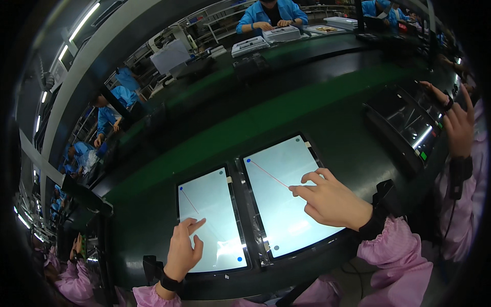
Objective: The person assembles electronic tablet device components by hand, placing tablet screens into housing units on a conveyor belt using assembly jigs.
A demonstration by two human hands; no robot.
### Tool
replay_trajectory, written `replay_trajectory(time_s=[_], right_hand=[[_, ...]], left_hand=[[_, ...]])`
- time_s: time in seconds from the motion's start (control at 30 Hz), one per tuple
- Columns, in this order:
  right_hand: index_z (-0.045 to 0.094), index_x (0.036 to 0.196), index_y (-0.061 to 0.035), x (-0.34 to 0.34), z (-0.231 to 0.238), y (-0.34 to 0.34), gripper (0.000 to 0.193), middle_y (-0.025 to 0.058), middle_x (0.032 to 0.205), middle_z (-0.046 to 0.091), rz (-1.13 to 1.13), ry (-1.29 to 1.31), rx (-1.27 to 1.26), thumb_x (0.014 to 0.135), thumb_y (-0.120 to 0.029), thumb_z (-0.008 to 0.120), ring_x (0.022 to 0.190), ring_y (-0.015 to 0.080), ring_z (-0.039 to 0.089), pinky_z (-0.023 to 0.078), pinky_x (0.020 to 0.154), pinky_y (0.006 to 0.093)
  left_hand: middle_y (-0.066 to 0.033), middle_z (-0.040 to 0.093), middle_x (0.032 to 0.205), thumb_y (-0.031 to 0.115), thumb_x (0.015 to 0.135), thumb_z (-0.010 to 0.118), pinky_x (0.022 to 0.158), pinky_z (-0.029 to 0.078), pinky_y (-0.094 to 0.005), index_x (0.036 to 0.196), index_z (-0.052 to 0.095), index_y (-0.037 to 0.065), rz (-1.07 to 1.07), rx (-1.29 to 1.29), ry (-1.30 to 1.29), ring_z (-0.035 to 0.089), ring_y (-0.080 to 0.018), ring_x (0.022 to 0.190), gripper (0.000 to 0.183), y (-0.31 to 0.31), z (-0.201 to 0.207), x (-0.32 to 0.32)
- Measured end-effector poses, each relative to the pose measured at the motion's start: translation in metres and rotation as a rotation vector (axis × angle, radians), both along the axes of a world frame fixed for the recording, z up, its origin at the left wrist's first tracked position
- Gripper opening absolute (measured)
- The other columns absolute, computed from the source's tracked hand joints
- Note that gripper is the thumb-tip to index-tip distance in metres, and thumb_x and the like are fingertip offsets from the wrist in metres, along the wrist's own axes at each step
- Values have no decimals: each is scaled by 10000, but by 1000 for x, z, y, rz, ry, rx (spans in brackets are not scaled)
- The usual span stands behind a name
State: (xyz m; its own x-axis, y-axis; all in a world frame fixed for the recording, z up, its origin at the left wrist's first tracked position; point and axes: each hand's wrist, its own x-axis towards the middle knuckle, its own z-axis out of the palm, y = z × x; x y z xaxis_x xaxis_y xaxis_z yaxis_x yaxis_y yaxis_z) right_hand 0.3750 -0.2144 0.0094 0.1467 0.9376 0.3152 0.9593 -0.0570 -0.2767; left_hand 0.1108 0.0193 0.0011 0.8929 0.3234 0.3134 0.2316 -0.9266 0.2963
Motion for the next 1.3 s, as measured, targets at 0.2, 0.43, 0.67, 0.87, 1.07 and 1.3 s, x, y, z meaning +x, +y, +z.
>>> replay_trajectory(time_s=[0.2,0.43,0.67,0.87,1.07,1.3], right_hand=[[574,1111,11,-7,4,-18,386,81,959,642,-22,37,-29,734,2,491,1029,273,510,349,970,409],[560,1151,-1,-17,9,-40,422,82,932,643,-79,62,-109,732,2,504,1052,271,495,347,959,427],[549,1176,-16,-21,4,-65,452,65,924,648,-96,52,-114,725,-18,525,1049,263,500,342,964,419],[561,1165,-19,-27,8,-83,434,54,969,648,-137,56,-167,732,-45,540,1062,256,495,331,989,405],[541,1198,-18,-32,12,-94,461,48,975,650,-147,39,-197,738,-61,546,1084,248,481,318,1006,407],[537,1216,-38,-30,15,-88,518,84,1153,587,-219,266,-116,701,9,511,1098,251,476,329,989,407]], left_hand=[[-137,638,1131,-38,739,521,808,425,-379,1100,406,-45,-104,-31,63,530,-333,870,379,-39,1,-11],[-115,605,1019,-111,673,542,750,431,-350,1139,499,-59,-259,-82,48,539,-291,816,471,-66,2,-18],[-103,562,934,-107,636,554,736,444,-336,1203,547,3,-264,-63,18,553,-250,801,578,-75,-3,-18],[-106,581,916,-103,633,543,740,450,-333,1157,575,-11,-257,-26,14,566,-247,846,533,-74,-9,-17],[-197,569,1004,-112,708,520,775,458,-416,1160,534,-41,-235,-147,-53,560,-383,885,457,-78,-4,-20],[-192,562,1050,-80,723,528,832,445,-411,1177,537,-22,-205,-171,-26,551,-369,945,457,-63,-5,-20]])
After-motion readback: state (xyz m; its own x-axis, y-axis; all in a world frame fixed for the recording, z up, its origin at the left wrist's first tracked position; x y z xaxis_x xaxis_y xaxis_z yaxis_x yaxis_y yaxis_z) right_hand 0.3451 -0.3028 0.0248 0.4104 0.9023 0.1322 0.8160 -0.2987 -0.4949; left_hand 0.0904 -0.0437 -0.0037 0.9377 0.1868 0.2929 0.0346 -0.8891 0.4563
